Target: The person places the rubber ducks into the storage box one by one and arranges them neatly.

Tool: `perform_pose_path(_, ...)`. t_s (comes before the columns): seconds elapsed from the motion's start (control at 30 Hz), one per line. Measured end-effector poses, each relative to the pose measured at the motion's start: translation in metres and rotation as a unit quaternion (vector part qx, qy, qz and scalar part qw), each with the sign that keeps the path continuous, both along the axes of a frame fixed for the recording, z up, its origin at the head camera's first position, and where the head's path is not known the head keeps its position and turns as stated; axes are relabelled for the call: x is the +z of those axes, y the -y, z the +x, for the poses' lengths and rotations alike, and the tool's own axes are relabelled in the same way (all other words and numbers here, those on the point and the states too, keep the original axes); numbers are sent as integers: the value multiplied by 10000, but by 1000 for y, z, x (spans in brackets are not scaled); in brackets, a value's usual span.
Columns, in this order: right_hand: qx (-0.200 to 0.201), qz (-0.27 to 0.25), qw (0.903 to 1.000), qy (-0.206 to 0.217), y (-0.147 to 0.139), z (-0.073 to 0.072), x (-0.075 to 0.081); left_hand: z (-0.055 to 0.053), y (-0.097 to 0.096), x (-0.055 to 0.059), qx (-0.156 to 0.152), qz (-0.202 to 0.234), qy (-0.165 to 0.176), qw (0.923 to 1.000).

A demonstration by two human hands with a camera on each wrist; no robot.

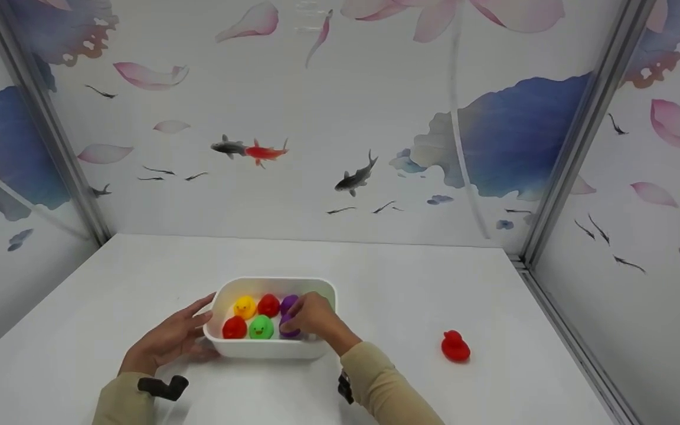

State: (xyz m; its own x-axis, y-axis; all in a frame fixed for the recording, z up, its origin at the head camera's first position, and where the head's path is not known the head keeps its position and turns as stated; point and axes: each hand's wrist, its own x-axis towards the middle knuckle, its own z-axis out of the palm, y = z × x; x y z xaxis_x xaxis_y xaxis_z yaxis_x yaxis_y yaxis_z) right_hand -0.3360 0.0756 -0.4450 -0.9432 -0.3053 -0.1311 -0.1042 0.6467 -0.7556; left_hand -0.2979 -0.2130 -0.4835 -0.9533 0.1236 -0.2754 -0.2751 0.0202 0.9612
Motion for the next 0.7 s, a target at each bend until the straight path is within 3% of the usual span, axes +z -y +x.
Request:
perform_pose_path(0.2,29,16,10000,-82,5,4,-10,3,0,0,-1,-12,-81,10000)
perform_pose_path(0.43,-95,30,9999,-33,13,4,-7,4,-1,1,150,-62,-31,9999)
perform_pose_path(0.57,-102,22,9996,-250,7,4,1,2,-1,1,123,-42,-15,9999)
perform_pose_path(0.7,-16,-22,9977,-679,-12,8,21,2,0,2,88,-74,-18,9999)
